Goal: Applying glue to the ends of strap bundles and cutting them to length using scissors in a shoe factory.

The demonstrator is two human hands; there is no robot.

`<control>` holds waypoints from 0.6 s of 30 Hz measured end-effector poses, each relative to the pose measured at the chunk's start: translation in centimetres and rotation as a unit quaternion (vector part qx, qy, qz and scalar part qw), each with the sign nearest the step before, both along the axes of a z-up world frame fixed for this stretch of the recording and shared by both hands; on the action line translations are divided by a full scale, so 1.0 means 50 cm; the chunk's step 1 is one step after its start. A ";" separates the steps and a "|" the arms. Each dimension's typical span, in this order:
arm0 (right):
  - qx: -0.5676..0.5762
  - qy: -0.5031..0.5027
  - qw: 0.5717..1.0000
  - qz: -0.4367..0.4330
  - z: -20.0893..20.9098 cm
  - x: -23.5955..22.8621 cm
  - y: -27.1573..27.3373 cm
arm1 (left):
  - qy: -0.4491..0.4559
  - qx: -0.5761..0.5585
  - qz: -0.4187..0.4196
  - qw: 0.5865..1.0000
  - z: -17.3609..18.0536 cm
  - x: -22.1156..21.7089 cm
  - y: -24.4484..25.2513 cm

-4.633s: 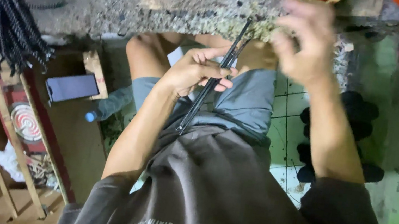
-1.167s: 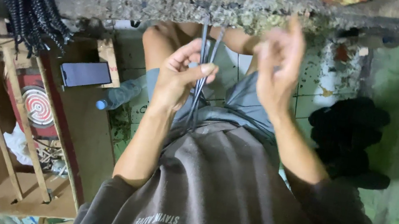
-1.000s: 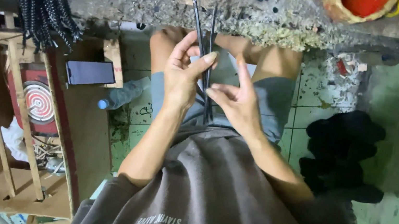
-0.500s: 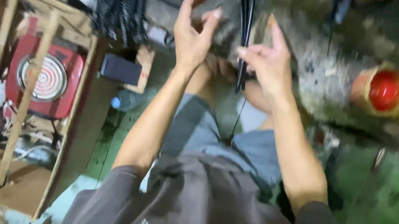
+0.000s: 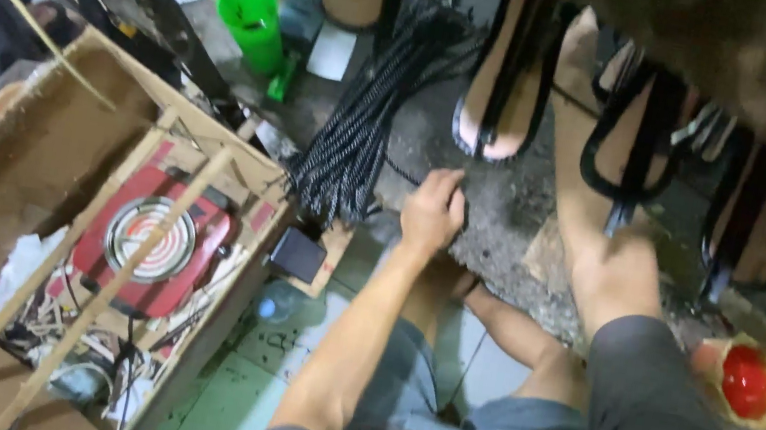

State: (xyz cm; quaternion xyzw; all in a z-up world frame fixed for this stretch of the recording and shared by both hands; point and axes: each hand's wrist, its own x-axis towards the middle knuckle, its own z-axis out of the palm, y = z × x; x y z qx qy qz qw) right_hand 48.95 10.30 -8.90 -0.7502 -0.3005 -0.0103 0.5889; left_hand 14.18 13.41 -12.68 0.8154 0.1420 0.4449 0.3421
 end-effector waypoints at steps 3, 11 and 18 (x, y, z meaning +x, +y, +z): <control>-0.009 -0.025 0.999 -0.027 0.064 0.011 0.042 | 0.009 0.016 0.019 1.000 -0.024 0.013 -0.008; -0.046 -0.065 0.994 -0.072 0.149 -0.027 0.148 | 0.000 0.035 0.039 0.999 -0.034 0.000 -0.014; -0.101 -0.083 0.981 -0.146 0.083 -0.055 0.102 | -0.001 0.045 0.033 0.998 -0.074 0.004 -0.014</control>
